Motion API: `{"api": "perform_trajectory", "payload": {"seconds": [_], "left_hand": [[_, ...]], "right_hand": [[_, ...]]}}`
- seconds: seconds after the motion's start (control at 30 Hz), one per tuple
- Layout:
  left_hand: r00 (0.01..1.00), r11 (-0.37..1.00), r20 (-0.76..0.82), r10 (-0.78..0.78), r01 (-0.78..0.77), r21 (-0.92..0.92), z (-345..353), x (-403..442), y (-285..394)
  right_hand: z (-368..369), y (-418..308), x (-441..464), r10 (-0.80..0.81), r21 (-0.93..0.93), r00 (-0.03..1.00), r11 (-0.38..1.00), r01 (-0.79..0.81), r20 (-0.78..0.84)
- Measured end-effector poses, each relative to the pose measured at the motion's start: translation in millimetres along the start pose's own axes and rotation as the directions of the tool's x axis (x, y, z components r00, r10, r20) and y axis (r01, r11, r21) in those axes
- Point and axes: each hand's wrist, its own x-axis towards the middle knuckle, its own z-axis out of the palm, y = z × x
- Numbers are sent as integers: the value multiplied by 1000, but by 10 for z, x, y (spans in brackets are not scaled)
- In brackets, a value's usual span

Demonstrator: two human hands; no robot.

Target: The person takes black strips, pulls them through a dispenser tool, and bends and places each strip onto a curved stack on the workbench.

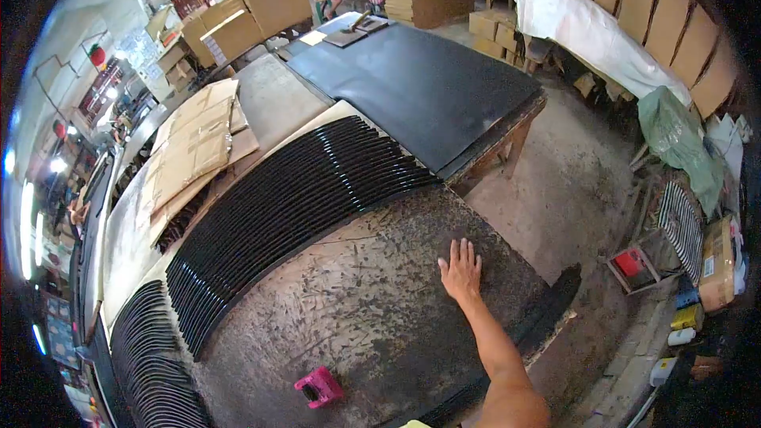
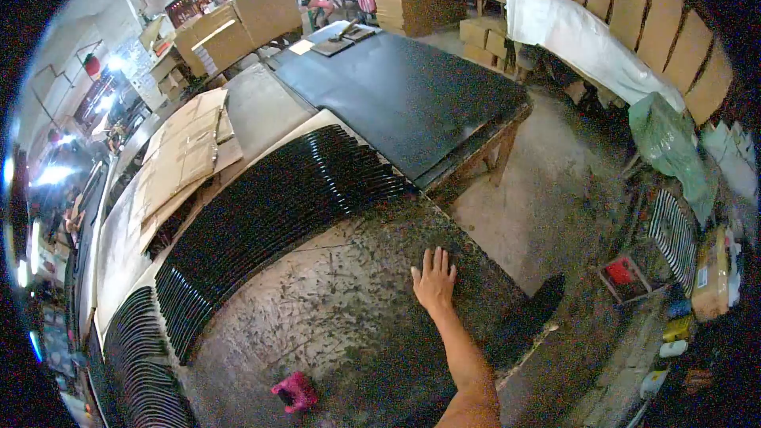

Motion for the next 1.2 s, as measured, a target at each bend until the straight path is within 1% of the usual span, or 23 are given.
{"api": "perform_trajectory", "payload": {"seconds": [0.03,0.13,0.17,0.23,0.27,0.33,0.37,0.4,0.43,0.5,0.6,0.67,0.7,0.77,0.83,0.87,0.93,1.03,1.07,1.1,1.13,1.17,1.2], "left_hand": [[999,999,-13,-45,45,-13,-105,-344,-270],[979,979,-47,-197,194,-56,-441,-1155,-872],[965,965,-61,-256,251,-72,-573,-1346,-1013],[955,947,-98,-281,259,-190,-839,-1571,-1182],[957,939,-121,-264,226,-261,-967,-1614,-1218],[958,909,-166,-233,154,-387,-1423,-1531,-446],[963,866,-183,-199,85,-493,-1580,-1449,-188],[981,690,-179,-79,-76,-720,-1604,-1323,-180],[987,638,-155,-35,-97,-764,-1798,-1279,27],[988,458,-138,72,-156,-875,-2124,-1260,352],[931,266,-169,322,-261,-928,-2796,-1438,628],[831,56,-191,523,-257,-965,-3305,-1577,651],[751,-61,-203,629,-212,-975,-3542,-1640,639],[537,-257,-342,771,-230,-939,-4050,-1682,625],[334,-486,-564,755,-292,-824,-4492,-1744,690],[304,-528,-600,740,-290,-798,-4639,-1790,684],[230,-606,-667,709,-286,-743,-4860,-1853,576],[65,-504,-509,858,-83,-860,-4829,-1930,168],[-71,-556,-555,829,2,-831,-4680,-2001,102],[-183,-655,-647,740,23,-755,-4479,-2132,80],[-381,-470,-510,771,201,-860,-4728,-2173,-44],[-347,-486,-581,736,327,-811,-4536,-2366,-155],[-356,-465,-560,748,320,-825,-4569,-2378,-274]], "right_hand": [[-42,-56,-188,-7,-3,999,1000,7,38],[-12,-133,-891,-107,-47,994,993,106,-26],[-4,-146,-1115,-91,-44,996,995,91,-12],[12,-211,-1509,-98,-43,995,994,99,23],[20,-251,-1634,-56,-15,998,998,56,27],[94,-244,-1748,-16,35,998,999,14,59],[105,-267,-1740,25,32,996,999,-27,83],[101,-323,-1713,70,24,992,997,-73,108],[3,-397,-1702,86,-34,978,996,-81,188],[-142,-550,-1718,135,-120,946,987,-104,293],[-424,-837,-2012,198,-189,883,974,-127,425],[-583,-1103,-2377,223,-206,855,968,-140,468],[-593,-1196,-2556,207,-203,857,971,-123,472],[-573,-1316,-2982,189,-206,849,974,-97,493],[-337,-1254,-3256,59,-215,893,976,43,447],[-126,-1157,-3341,-10,-222,904,968,115,426],[88,-1060,-3490,-83,-203,905,962,182,416],[280,-983,-3555,-102,-183,906,964,191,410],[323,-985,-3545,-96,-179,909,967,182,406],[347,-995,-3554,-85,-177,910,969,170,407],[382,-1006,-3539,-77,-174,909,972,161,409],[415,-1007,-3511,-71,-172,909,973,154,412],[413,-1006,-3474,-64,-180,910,972,149,410]]}}
